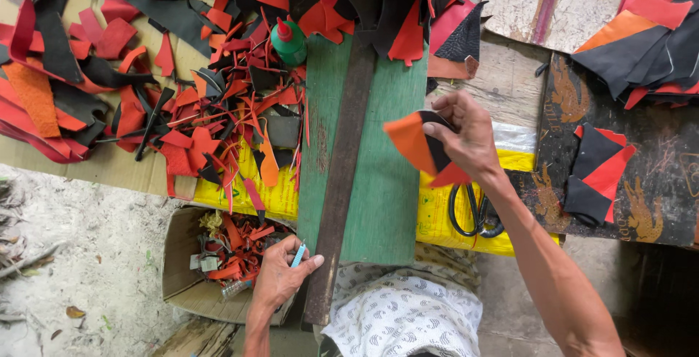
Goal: The person uses a utility knife to cut red and black foam pieces on a green cutting board. They repeatedly pick up foam pieces, align them, cut along edges, and place the finished pieces into a pile on the right side of the table.
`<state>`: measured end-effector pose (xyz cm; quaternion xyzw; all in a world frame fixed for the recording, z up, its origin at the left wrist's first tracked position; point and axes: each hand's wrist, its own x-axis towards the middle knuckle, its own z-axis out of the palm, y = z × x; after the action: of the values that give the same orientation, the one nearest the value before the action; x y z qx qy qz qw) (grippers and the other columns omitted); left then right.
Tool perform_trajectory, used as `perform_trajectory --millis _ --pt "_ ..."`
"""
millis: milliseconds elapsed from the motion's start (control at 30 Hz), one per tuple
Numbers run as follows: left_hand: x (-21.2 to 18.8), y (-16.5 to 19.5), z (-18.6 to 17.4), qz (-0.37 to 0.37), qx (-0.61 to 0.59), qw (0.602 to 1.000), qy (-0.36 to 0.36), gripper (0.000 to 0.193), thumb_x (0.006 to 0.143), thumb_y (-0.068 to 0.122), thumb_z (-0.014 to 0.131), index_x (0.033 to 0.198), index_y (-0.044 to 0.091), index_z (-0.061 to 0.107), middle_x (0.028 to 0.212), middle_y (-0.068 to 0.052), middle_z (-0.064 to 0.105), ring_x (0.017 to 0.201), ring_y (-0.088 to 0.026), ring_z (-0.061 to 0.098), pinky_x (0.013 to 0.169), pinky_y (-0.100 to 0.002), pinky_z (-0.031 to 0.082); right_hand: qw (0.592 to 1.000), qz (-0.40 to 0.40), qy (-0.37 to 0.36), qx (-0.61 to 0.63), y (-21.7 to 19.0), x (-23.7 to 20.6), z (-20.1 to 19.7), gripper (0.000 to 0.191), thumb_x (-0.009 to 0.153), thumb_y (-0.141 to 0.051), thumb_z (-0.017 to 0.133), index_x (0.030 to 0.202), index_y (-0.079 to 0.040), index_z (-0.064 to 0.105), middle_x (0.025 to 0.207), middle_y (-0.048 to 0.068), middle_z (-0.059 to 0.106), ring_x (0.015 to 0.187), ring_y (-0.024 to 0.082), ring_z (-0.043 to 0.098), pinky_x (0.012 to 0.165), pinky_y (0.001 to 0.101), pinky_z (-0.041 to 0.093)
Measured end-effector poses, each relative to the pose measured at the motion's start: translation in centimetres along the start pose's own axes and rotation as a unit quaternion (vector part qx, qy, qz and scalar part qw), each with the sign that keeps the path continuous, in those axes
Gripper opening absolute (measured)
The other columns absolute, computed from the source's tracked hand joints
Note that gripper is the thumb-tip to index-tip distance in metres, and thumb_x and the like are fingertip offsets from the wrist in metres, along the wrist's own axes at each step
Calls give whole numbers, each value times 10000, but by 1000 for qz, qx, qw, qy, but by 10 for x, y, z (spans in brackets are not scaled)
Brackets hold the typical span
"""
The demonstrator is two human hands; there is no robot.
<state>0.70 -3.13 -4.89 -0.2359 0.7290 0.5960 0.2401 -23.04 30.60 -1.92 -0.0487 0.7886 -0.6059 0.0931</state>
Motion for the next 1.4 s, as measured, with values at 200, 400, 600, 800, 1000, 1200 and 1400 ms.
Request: perform_trajectory --millis 200,400,600,800,1000,1200,1400 --pt "0 1 1 -3 3 1000 2 299 800 125 850 745 60 564 584 61 482 523 -24 393 456 -243 310 995 74 -5 71 39 -16 8 362 881 -7 759 1225 29 653 1005 43 718 886 50 669 799 216 563" --pt "0 2 1 0 -10 1000 -4 312 801 125 854 745 54 555 592 57 479 527 -29 388 456 -248 312 991 112 44 -54 54 -2 1 227 989 -174 779 980 50 745 765 58 650 666 80 518 570 242 416" --pt "-1 4 1 0 -3 1000 4 300 796 125 854 747 61 565 590 57 482 527 -26 386 460 -243 313 982 43 2 181 34 -6 -14 391 929 -54 756 1291 12 625 982 50 688 825 82 643 638 209 495" --pt "0 5 1 6 5 1000 1 309 794 125 858 741 60 561 590 61 465 525 -25 378 459 -239 316 940 179 51 285 28 -57 1 407 887 -46 716 1238 30 527 1010 107 719 874 239 746 741 366 662" --pt "0 4 0 2 2 1000 -1 311 797 123 855 741 64 554 590 57 460 529 -29 375 461 -245 315 953 212 -13 216 44 -91 9 340 1016 -222 643 1192 69 651 981 121 727 779 150 686 648 307 607" --pt "0 4 1 9 -3 1000 -1 322 795 121 857 738 63 545 594 51 471 531 -29 389 460 -247 330 984 161 38 73 47 -93 17 374 979 -159 688 1289 48 663 921 97 702 748 110 633 599 271 568" --pt "0 4 1 6 8 1000 3 325 792 130 862 739 63 548 589 53 472 531 -29 392 463 -243 335 984 124 74 108 34 -86 22 425 895 -101 746 1244 43 551 833 88 680 656 102 625 553 236 520"
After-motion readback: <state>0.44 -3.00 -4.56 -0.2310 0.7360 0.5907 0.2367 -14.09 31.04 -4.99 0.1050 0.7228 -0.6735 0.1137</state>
